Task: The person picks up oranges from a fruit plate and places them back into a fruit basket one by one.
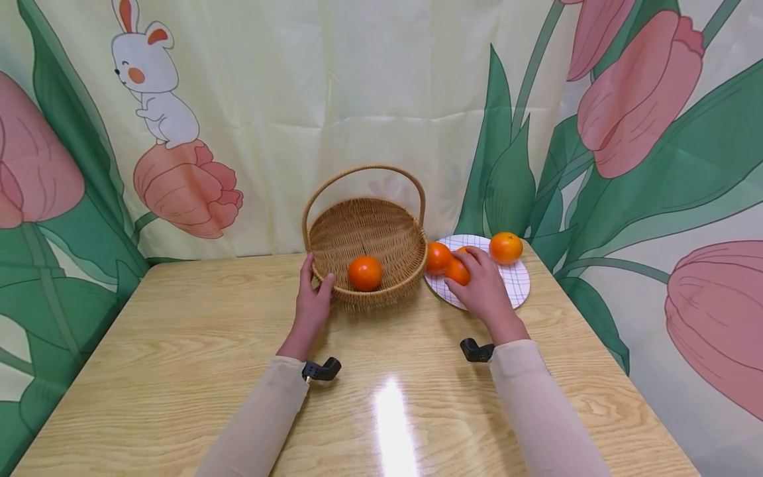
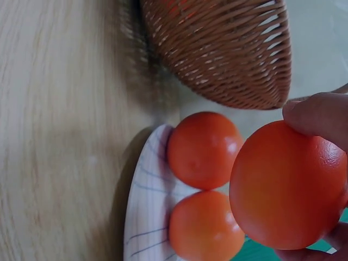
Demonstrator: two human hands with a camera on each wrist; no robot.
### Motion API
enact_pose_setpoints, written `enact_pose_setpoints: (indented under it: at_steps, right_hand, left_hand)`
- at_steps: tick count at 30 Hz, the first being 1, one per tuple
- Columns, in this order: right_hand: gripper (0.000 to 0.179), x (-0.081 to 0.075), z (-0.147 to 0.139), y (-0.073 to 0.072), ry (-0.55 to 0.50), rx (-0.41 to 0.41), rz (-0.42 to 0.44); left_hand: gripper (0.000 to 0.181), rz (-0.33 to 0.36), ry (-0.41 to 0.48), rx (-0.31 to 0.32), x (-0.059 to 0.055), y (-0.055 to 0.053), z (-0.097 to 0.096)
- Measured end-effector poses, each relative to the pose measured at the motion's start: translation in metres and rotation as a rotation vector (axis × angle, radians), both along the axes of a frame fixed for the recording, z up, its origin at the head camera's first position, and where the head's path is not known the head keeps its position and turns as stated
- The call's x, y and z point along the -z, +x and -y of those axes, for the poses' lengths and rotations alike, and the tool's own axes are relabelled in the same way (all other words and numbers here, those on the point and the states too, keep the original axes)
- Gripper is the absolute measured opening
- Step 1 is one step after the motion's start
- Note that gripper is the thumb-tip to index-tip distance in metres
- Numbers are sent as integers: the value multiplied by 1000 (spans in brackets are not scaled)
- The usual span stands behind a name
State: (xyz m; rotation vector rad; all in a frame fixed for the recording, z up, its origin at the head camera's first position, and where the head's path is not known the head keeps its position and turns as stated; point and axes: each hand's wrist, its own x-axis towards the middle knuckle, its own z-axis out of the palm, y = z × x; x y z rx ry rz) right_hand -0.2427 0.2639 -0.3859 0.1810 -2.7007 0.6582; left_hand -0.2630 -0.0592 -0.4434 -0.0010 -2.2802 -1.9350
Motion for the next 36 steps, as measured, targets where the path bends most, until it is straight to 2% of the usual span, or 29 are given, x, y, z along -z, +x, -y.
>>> enact_pose_setpoints:
  at_steps: [8, 20, 36]
  right_hand:
    - [52, -10, 11, 3, -19, -22, -23]
    - [52, -24, 25, 8, -24, -48, -73]
    - [52, -37, 44, 11, -59, -87, -149]
  left_hand:
    - [62, -26, -23, -25, 2, -1, -1]
    - [66, -21, -32, -31, 2, 0, -1]
    - [60, -42, -39, -27, 1, 1, -1]
